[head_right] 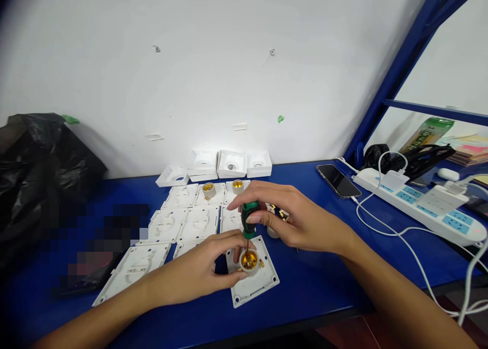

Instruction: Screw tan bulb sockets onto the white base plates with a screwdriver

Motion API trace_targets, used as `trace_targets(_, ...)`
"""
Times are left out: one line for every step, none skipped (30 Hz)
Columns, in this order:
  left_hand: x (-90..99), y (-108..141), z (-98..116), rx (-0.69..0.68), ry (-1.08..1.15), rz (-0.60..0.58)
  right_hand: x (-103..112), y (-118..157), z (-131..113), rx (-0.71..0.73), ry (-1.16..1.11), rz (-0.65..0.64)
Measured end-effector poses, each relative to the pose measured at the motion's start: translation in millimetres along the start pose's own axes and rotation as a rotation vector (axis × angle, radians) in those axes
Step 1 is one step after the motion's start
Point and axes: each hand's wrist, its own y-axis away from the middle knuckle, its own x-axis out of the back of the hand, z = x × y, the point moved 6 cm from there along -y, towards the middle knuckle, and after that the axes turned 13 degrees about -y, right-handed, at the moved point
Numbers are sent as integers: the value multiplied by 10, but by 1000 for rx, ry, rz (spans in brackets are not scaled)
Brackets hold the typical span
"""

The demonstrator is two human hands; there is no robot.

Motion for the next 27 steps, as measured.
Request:
trace_targets(2,-1,1,-1,3,1,3,1,-1,1,5,-2)
trace_targets(4,-2,3,-5,6,2,8,2,-1,2,11,-3)
trace_targets(5,-3,4,-11,8,2,14,3,1,2,16,0)
trace_targets(5,-5,5,-18,9,2,22,5,4,2,20,5)
trace_targets(4,-6,5,-24,8,3,30,8,8,3,22,12)
trace_targets(3,-6,3,-27,7,3,37,10,15,3,20,19)
trace_targets(0,-6,0,-29,6,3,43,11,24,1,16,25)
trace_targets(-2,-6,-2,-29,4,4,47,12,35,1,9,29)
trace_targets(-3,-6,-4,-29,2,7,50,11,46,2,1,33)
trace_targets(-3,-5,-5,-31,-2,10,54,8,55,4,-7,39)
trace_targets(-4,-5,-3,-33,-5,13,59,4,63,7,-12,48)
trace_targets(-3,-5,-1,-37,-8,15,65,-1,66,13,-15,58)
trace_targets(-2,-4,2,-39,-9,18,70,-6,65,20,-16,65)
trace_targets(-1,-4,4,-41,-12,20,72,-11,60,27,-13,69)
trace_targets(-2,-4,6,-43,-17,18,69,-16,53,32,-7,66)
trace_targets(-3,-4,8,-45,-21,17,59,-20,43,36,1,57)
trace_targets(-3,-4,10,-48,-24,17,44,-22,32,41,10,45)
trace_targets(-4,-3,11,-50,-27,17,25,-23,22,46,18,32)
trace_targets(-4,-3,10,-51,-28,18,4,-22,14,52,25,25)
trace_targets(-5,-3,9,-51,-27,18,-13,-19,9,61,32,28)
trace_targets(-5,-3,6,-49,-26,18,-25,-17,7,72,38,43)
trace_targets(-5,-2,4,-48,-25,18,-33,-13,8,85,48,66)
trace_targets(-3,-2,4,-47,-25,18,-39,-10,13,98,62,90)
trace_targets(-2,-2,4,-47,-26,17,-43,-8,23,107,78,114)
trace_targets(-1,-3,6,-48,-27,15,-49,-8,38,112,96,130)
trace_targets(-1,-4,9,-48,-27,12,-55,-8,55,113,113,143)
trace_targets(0,-4,12,-49,-26,9,-59,-9,71,114,128,155)
